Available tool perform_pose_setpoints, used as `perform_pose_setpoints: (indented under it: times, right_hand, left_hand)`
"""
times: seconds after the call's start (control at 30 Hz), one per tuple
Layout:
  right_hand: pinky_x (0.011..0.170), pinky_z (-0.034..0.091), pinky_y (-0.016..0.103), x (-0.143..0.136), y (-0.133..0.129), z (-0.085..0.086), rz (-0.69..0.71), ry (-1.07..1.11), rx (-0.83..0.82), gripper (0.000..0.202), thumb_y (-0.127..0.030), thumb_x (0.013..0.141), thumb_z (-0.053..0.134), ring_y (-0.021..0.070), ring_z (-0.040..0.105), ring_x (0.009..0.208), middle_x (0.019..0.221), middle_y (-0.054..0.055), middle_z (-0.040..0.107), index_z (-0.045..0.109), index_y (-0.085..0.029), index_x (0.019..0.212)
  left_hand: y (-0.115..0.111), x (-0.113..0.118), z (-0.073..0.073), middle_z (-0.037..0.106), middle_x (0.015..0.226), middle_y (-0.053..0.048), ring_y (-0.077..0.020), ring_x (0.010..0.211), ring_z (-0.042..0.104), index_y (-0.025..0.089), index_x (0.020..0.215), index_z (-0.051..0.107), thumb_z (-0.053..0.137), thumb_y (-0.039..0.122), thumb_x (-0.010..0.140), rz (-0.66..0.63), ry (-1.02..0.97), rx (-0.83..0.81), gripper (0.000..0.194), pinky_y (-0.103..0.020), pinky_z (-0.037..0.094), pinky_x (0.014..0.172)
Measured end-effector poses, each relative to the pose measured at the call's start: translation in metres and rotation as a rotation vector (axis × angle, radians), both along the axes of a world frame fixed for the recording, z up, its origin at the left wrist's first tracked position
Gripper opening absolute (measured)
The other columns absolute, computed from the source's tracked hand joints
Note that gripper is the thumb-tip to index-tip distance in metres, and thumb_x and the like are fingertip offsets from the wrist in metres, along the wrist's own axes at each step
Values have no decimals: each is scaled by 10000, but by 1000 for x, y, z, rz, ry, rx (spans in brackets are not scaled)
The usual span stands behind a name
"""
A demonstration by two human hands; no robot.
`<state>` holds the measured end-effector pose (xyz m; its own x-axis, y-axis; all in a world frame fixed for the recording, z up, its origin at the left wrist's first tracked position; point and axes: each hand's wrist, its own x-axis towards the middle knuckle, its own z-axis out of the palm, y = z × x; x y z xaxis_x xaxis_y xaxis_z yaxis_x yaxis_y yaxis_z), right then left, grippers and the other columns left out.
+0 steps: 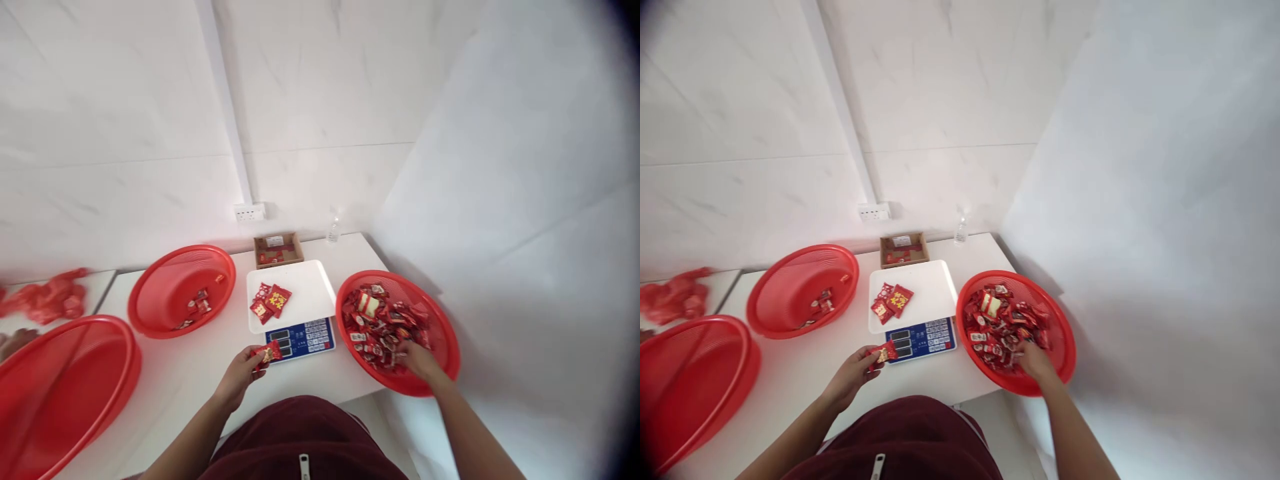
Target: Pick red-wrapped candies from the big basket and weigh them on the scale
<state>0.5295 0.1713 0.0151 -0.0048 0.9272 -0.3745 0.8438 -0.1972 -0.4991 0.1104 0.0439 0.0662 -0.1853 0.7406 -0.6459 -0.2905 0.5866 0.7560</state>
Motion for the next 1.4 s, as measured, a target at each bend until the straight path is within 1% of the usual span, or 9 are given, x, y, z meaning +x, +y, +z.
perform_pose_setpoints:
  times: [0.1,0.2,0.37,0.57,0.77,0.93,1.07,1.3,1.4]
  right_hand:
    - [686,451,330,4,14,16,20,43,43,118,-320,642,581,240,640,746,748,48,702,612,-222,701]
    - [728,467,342,-20,26,34,17,102,94,275,-450,631,593,250,647,797,847,54,714,618,-232,797]
    - [784,477,349,-79,25,60,93,172,138,297,-455,623,587,260,647,869,922,67,712,623,-230,814]
    - [836,482,369,-97,12,46,123,243,130,301,-434,650,581,264,639,939,997,92,702,634,-221,856]
    - [904,458,421,-101,-5,47,141,314,192,275,-404,686,564,284,606,1014,1022,104,687,648,-220,872]
    - [895,453,373,-154,-42,71,403,526,12,254,-342,739,552,236,609,962,987,78,680,659,-214,930]
    - [875,446,350,-200,-70,77,579,604,-145,234,-248,737,548,211,593,937,984,61,670,654,-205,942]
    - [883,439,352,-216,-85,70,565,616,-242,329,-290,747,559,216,594,963,1048,61,674,618,-202,1058]
    - [810,454,331,-214,-85,67,526,598,-274,243,-328,771,537,199,610,862,920,45,694,644,-191,942]
  left_hand:
    - [-3,-6,-4,652,790,-14,-131,737,565,162,847,615,773,514,561,19,41,16,481,-279,422,725]
    - [5,-13,-7,628,738,-15,-115,664,547,147,809,599,791,468,556,111,46,67,452,-280,433,692]
    - [55,-23,-4,643,825,-54,-102,674,577,141,854,585,730,387,695,199,103,203,327,-291,484,749]
    - [102,-34,-1,652,1033,-92,-157,809,624,156,994,613,731,252,704,136,266,197,328,-277,480,729]
    - [62,-30,4,639,1022,-79,-145,770,599,168,969,616,686,318,727,27,362,143,293,-269,460,680]
    - [12,0,1,639,891,-55,-146,747,577,158,1067,607,638,480,739,-403,172,115,460,-294,462,695]
    - [-9,20,2,634,843,-30,-129,723,538,160,1008,653,611,576,739,-647,50,168,497,-275,421,702]
    - [-19,22,5,563,674,25,-115,661,471,143,808,668,634,591,705,-631,140,160,461,-241,355,649]
    - [-24,20,7,584,689,18,-125,676,485,151,805,676,640,546,713,-635,183,161,407,-245,364,662]
